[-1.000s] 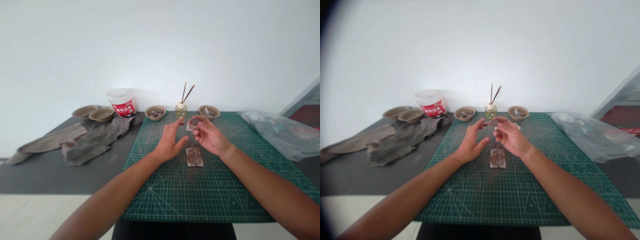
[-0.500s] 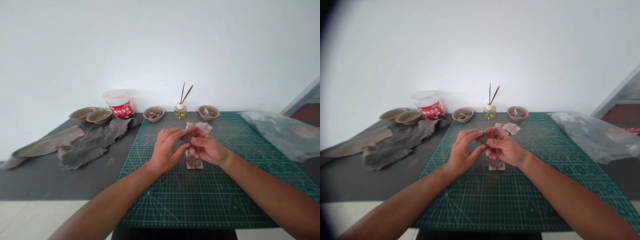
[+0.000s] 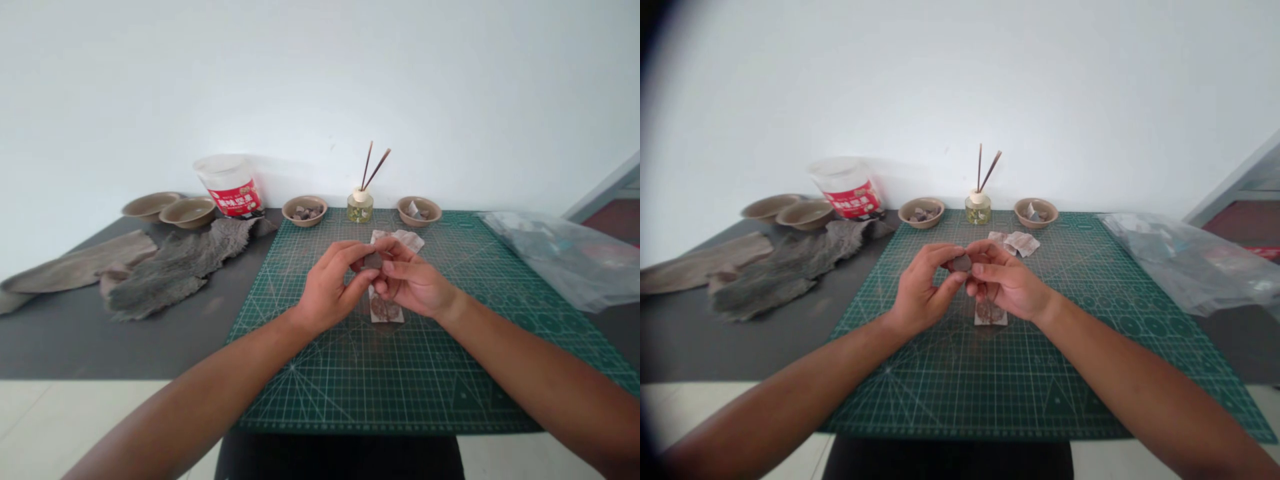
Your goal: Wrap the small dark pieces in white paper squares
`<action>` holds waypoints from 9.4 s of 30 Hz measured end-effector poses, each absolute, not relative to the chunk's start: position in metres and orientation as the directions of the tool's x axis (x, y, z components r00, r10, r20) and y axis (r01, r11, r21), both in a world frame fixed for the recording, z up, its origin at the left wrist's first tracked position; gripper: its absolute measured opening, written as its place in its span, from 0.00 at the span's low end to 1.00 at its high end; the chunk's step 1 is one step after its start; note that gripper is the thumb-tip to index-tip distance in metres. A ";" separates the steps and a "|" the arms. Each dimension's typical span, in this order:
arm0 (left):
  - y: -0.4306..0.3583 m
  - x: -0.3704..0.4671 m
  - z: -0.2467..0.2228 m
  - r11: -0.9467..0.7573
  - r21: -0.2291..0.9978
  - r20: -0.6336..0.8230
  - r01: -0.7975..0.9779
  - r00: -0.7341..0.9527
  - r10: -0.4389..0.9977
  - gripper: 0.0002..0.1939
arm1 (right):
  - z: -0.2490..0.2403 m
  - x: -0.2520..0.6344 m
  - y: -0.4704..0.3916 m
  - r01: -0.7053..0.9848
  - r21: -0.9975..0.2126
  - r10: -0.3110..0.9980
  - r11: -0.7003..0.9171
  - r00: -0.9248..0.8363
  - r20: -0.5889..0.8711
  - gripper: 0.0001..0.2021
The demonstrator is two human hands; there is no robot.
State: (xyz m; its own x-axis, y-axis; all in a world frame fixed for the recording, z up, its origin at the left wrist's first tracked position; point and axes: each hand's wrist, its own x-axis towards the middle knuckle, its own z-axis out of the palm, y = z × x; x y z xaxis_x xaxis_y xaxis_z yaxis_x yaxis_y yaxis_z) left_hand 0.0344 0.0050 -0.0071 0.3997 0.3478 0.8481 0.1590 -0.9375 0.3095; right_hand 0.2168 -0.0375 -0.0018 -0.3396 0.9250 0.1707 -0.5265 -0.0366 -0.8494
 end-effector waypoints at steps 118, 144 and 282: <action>0.030 0.024 -0.020 -0.759 0.388 0.031 0.523 0.816 0.578 0.23 | 0.014 0.250 -0.042 0.810 -0.197 0.828 0.553 -0.560 0.025 0.09; 0.032 0.023 -0.020 -0.765 0.401 0.033 0.503 0.827 0.561 0.23 | 0.008 0.259 -0.038 0.825 -0.178 0.841 0.537 -0.541 0.028 0.07; 0.011 0.022 -0.015 -0.817 0.281 0.031 0.503 0.846 0.532 0.24 | 0.013 0.245 -0.048 0.799 -0.321 0.847 0.508 -0.532 0.016 0.06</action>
State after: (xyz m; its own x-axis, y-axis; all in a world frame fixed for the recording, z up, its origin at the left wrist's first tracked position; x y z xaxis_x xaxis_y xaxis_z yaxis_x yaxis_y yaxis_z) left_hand 0.0217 0.0109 -0.0151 0.8463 0.5317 0.0313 0.5032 -0.8174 0.2805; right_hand 0.2448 -0.0483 0.0126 -0.5317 0.8468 0.0164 0.7993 0.5081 -0.3210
